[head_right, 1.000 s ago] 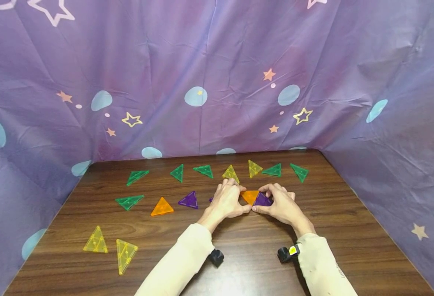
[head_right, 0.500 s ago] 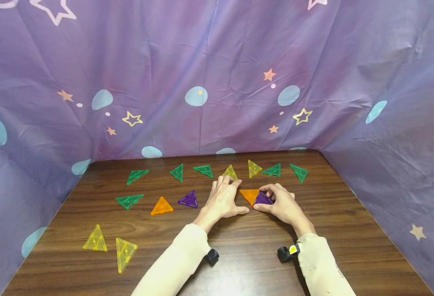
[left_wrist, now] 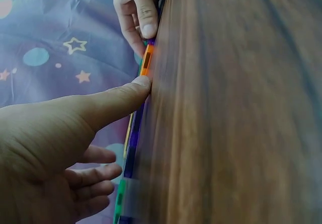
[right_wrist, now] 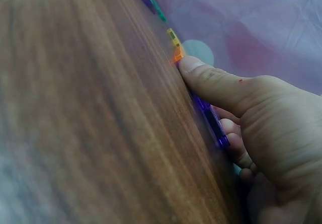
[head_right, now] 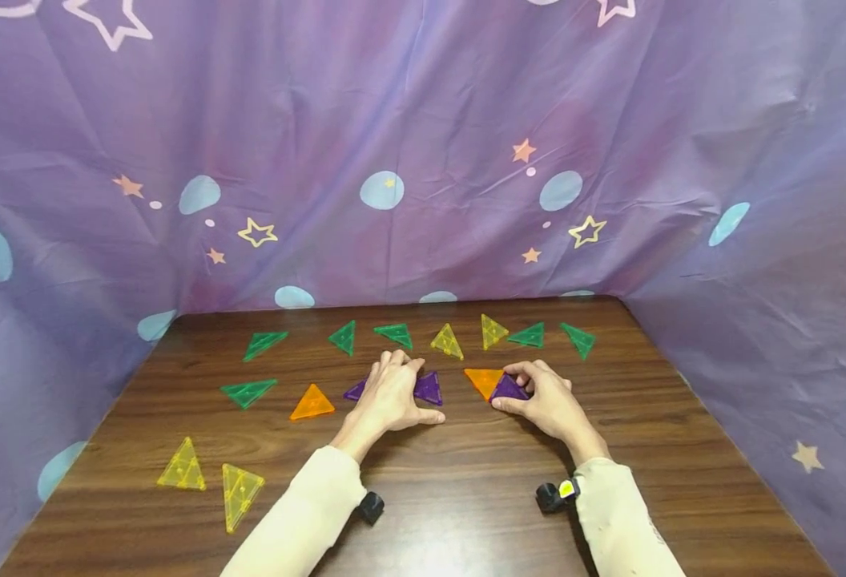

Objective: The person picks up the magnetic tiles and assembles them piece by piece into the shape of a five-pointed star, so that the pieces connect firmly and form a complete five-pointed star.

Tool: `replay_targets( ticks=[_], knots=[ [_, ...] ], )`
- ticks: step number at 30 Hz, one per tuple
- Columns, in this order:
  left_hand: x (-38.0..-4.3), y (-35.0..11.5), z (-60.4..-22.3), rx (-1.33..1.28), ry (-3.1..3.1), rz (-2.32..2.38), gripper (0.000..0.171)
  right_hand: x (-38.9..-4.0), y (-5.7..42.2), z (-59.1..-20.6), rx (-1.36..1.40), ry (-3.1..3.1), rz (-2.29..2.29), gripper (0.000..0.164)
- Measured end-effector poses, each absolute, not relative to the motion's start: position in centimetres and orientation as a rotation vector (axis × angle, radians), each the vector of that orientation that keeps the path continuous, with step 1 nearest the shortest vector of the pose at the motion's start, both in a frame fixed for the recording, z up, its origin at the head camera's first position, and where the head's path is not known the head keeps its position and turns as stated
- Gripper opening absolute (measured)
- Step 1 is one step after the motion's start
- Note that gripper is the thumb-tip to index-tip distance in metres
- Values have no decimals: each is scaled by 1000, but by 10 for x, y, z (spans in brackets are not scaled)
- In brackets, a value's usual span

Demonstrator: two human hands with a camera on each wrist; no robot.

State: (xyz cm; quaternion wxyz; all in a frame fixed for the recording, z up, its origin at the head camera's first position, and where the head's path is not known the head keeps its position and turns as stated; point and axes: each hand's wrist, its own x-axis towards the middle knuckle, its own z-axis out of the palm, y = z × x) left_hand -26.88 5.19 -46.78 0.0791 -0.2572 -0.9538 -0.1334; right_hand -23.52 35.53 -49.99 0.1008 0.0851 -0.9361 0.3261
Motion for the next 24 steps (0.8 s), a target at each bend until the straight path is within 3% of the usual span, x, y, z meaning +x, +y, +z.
replay_targets(
  ticks=[10, 24],
  knots=[
    [-303, 56, -518, -853, -2808, -588, 78, -236, 356, -500, 250, -2760, 959, 59],
    [-317, 75, -536, -940, -2820, -769, 52, -233, 353, -497, 282, -2746, 954, 59]
  ],
)
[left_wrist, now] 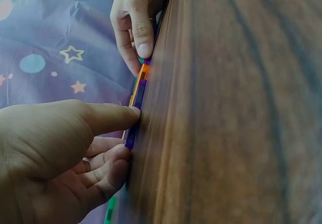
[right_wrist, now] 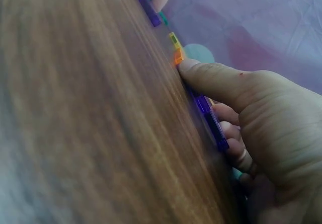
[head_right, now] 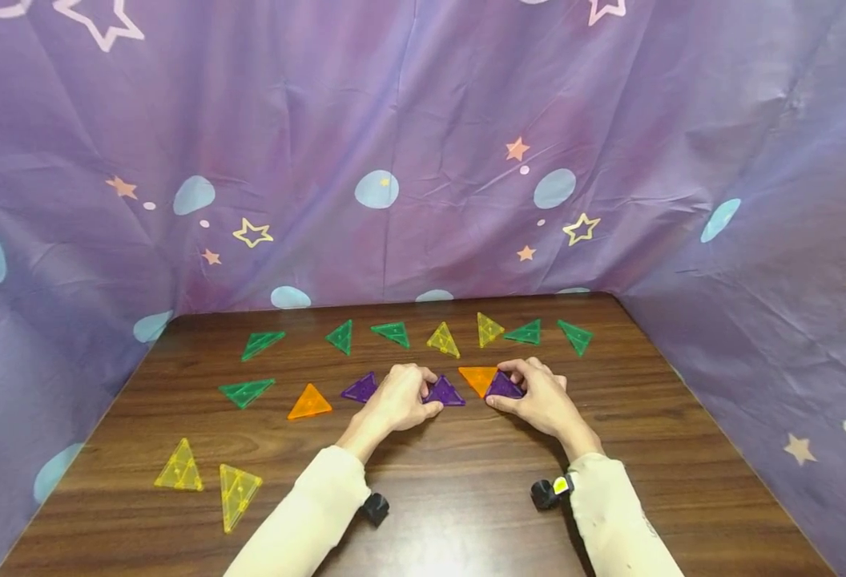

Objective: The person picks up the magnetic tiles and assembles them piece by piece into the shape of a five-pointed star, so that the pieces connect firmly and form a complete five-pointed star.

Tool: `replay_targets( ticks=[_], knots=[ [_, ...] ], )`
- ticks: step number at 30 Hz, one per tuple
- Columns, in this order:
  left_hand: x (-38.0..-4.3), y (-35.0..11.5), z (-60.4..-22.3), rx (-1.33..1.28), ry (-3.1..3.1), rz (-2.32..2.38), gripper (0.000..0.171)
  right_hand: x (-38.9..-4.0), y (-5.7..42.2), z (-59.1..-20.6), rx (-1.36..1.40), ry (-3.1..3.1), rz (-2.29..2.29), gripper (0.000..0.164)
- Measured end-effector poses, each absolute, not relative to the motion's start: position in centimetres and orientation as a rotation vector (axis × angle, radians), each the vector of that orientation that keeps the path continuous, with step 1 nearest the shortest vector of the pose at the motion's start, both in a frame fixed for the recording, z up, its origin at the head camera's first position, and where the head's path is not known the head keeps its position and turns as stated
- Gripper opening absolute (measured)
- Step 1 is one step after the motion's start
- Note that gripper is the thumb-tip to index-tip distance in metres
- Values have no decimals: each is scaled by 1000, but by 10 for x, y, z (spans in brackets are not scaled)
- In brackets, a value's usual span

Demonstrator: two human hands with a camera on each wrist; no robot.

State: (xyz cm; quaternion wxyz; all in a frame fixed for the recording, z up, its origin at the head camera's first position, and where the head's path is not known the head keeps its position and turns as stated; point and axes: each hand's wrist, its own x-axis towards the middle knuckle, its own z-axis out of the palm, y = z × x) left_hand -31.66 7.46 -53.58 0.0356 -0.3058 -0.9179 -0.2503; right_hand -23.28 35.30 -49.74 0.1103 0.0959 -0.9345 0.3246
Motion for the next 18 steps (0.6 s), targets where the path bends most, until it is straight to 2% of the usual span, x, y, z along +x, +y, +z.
replay_targets(
  ticks=[18],
  knots=[
    [-308, 81, -529, -884, -2819, -786, 49, -235, 340, -501, 334, -2749, 902, 58]
  ],
)
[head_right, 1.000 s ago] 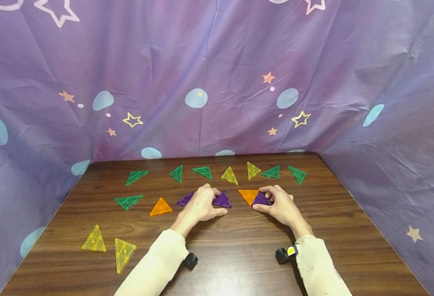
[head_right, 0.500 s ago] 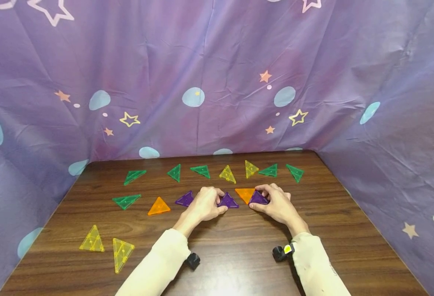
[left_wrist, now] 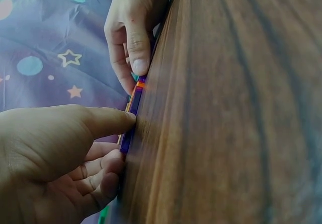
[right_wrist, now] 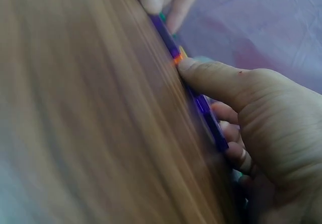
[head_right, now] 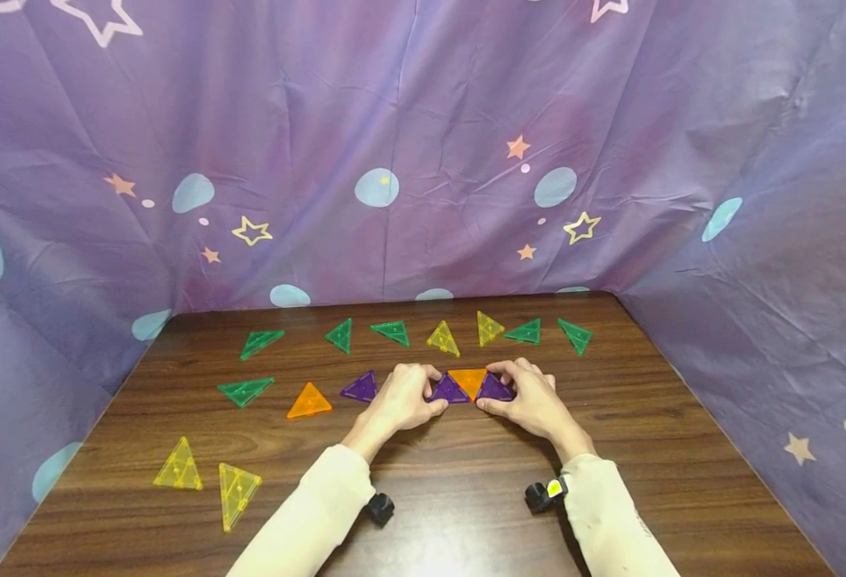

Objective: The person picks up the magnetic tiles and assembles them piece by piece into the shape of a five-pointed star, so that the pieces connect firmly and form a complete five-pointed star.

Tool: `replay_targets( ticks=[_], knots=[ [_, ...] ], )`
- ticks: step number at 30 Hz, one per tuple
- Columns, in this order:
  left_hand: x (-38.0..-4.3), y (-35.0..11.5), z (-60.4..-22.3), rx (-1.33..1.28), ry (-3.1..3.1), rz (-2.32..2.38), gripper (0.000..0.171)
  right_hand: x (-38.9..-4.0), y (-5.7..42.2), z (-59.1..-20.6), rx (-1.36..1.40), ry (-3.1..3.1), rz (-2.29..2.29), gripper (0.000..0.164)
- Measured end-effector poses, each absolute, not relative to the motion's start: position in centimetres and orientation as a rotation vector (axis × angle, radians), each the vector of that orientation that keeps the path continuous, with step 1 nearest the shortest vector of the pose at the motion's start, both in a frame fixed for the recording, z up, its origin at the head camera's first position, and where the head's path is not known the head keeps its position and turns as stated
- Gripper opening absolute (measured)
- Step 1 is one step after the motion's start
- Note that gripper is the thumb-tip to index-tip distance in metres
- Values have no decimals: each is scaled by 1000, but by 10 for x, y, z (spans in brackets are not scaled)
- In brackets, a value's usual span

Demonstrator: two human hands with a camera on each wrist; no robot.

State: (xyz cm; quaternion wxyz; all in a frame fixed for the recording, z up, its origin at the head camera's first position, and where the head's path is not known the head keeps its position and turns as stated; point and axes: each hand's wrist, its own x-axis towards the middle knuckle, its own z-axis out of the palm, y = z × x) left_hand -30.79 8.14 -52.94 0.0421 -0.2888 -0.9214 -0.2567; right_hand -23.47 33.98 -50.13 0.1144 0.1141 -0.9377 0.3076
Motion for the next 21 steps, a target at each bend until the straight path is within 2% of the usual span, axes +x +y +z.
replay_targets(
  ticks=[15, 21],
  knots=[
    [-310, 81, -534, -898, -2796, -827, 54, -236, 335, -500, 321, -2748, 905, 59],
    [-309, 73, -531, -897, -2737, -811, 64, -235, 337, -502, 287, -2738, 899, 60]
  ],
)
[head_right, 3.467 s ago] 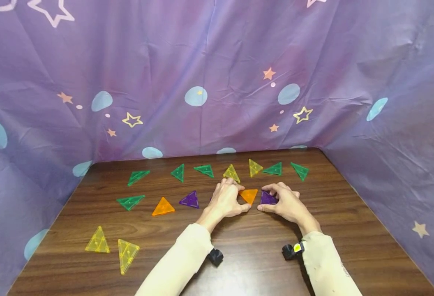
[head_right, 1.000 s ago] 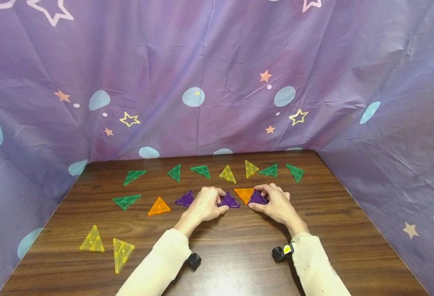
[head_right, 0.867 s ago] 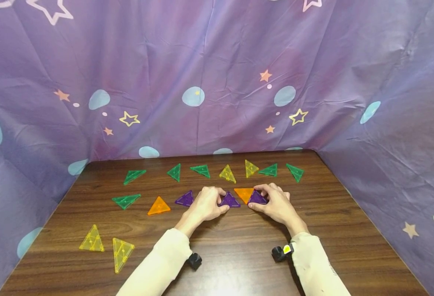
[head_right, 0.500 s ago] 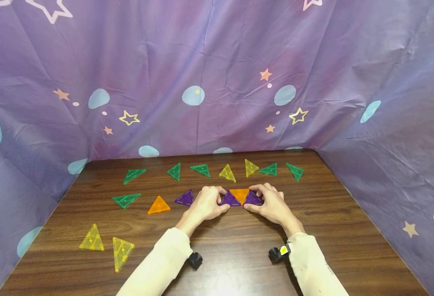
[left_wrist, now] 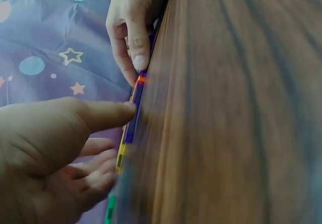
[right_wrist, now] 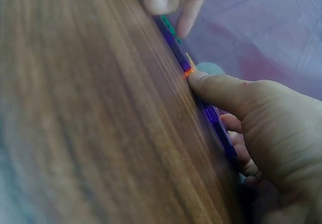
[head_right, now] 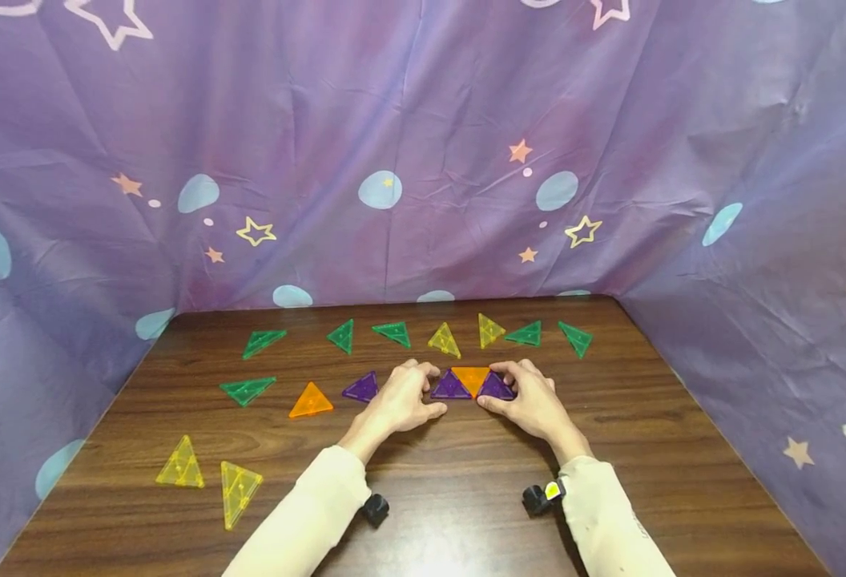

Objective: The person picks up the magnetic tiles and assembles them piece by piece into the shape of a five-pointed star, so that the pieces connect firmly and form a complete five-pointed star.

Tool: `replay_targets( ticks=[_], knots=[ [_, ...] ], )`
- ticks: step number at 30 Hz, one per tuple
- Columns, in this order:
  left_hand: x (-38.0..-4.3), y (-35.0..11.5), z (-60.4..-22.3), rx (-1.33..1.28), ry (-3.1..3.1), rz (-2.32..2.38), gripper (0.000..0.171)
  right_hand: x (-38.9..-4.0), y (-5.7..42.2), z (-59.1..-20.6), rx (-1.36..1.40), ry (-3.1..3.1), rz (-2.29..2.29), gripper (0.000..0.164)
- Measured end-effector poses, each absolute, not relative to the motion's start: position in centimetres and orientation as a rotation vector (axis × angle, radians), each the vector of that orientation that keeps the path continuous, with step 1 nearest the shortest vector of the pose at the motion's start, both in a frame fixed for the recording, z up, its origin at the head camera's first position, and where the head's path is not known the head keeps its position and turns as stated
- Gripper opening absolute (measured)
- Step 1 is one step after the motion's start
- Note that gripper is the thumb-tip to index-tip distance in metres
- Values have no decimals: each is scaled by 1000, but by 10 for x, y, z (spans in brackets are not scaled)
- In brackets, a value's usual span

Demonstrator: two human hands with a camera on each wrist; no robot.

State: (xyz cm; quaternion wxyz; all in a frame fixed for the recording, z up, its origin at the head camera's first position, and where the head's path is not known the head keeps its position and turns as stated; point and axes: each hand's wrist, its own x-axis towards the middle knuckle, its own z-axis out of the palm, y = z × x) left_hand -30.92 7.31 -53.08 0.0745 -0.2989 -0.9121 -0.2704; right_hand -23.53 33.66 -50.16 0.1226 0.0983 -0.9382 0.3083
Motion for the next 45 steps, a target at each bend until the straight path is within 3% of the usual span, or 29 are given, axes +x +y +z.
replay_targets(
  ticks=[6, 13, 18, 28, 37, 45],
  knots=[
    [-306, 33, -504, -748, -2661, -806, 73, -236, 338, -501, 290, -2733, 936, 60],
    [-278, -11, -453, -572, -2758, -877, 69, -235, 341, -500, 294, -2742, 955, 61],
    [-270, -38, -461, -493, -2807, -829, 70, -235, 347, -497, 305, -2756, 961, 59],
    [-272, -52, -481, -601, -2730, -888, 61, -235, 355, -495, 264, -2714, 1080, 35],
    [-260, -44, -476, -768, -2824, -929, 60, -236, 350, -501, 275, -2708, 1145, 37],
    [-282, -45, -503, -862, -2737, -981, 72, -236, 363, -497, 322, -2709, 1170, 32]
  ],
)
